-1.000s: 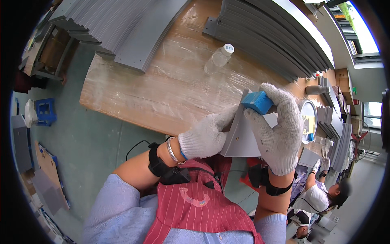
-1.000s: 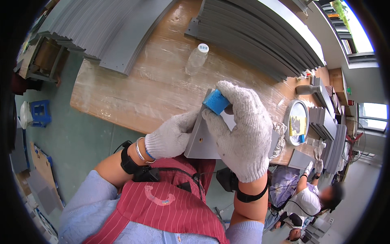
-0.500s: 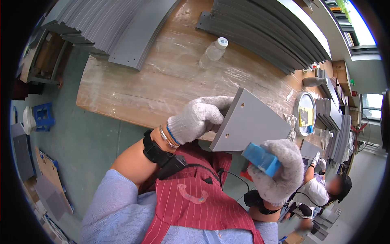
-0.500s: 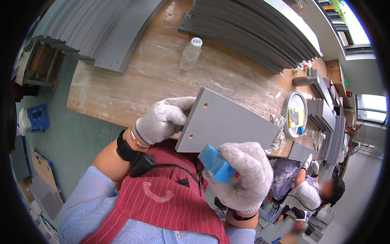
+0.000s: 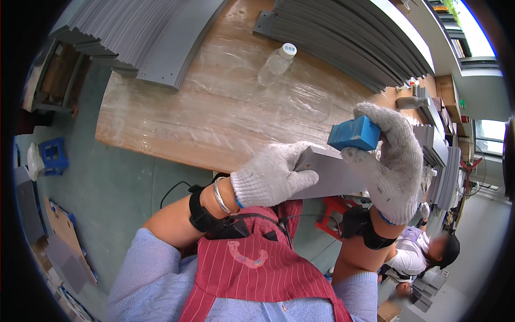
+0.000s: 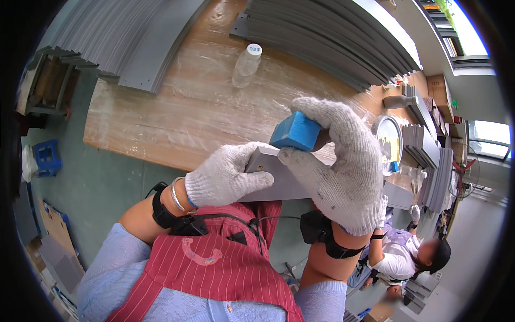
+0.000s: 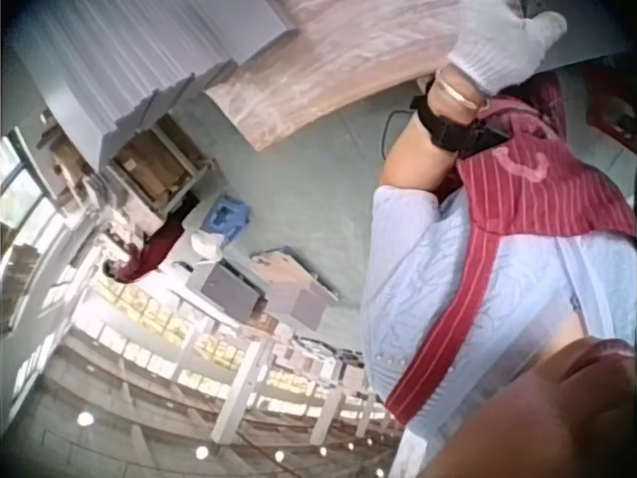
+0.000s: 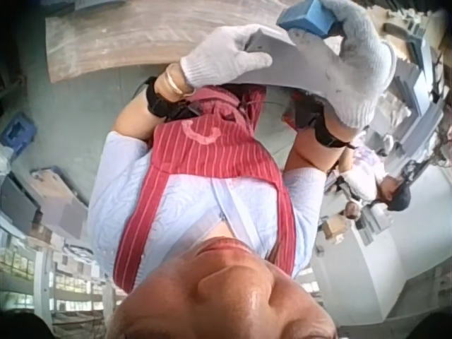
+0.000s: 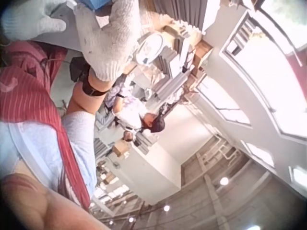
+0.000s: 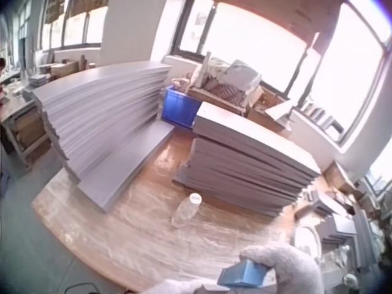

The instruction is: The person wipes a gray rectangular panel with a white cloth, then uses a blue sanding block to smooth the edges and surface. The person repeats this process on multiple panels, stacking the finished ones on the left side of the table.

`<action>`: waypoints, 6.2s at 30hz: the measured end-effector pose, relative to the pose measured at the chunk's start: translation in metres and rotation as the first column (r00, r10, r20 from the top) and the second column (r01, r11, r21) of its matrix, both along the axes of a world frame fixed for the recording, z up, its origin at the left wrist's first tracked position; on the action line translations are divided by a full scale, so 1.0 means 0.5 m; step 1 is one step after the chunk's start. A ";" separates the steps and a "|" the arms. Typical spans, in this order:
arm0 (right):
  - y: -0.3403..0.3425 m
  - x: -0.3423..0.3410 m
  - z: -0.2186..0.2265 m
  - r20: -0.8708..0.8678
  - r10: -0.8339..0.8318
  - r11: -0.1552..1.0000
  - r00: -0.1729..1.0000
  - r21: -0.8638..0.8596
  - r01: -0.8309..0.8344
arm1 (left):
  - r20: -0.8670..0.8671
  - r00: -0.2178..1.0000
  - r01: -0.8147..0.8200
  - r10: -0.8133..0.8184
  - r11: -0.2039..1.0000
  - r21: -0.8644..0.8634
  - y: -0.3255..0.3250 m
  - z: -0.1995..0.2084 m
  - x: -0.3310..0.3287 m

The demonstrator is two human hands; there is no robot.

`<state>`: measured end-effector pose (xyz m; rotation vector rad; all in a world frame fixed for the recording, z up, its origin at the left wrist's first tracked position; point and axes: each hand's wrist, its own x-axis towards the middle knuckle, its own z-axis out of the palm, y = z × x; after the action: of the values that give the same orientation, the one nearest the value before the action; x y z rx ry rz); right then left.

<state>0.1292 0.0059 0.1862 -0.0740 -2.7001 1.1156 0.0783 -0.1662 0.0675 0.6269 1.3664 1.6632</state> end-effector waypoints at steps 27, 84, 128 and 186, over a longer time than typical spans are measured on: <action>-0.050 0.057 -0.151 -0.169 -0.391 0.905 0.905 -0.249 0.344 | 0.140 0.987 -0.073 0.082 0.995 -0.066 -0.002 -0.011 -0.007; 0.670 0.422 -0.470 0.105 -0.933 0.315 0.344 -0.223 0.922 | 0.237 0.876 -0.305 0.420 0.863 -0.404 -0.056 -0.283 -0.168; 0.968 0.290 -0.508 0.072 -0.893 0.435 0.444 -0.113 0.893 | 0.364 0.784 -0.366 0.503 0.848 -0.383 0.185 -0.368 -0.145; 0.759 0.372 -0.508 -0.129 -0.979 0.166 0.159 -0.048 0.985 | 0.372 0.749 -0.335 0.548 0.798 -0.501 0.162 -0.396 -0.178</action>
<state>0.3151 0.3855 -0.0677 -1.4868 -1.7405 0.5047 -0.0110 -0.0851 -0.1306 -0.4136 1.4645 1.6649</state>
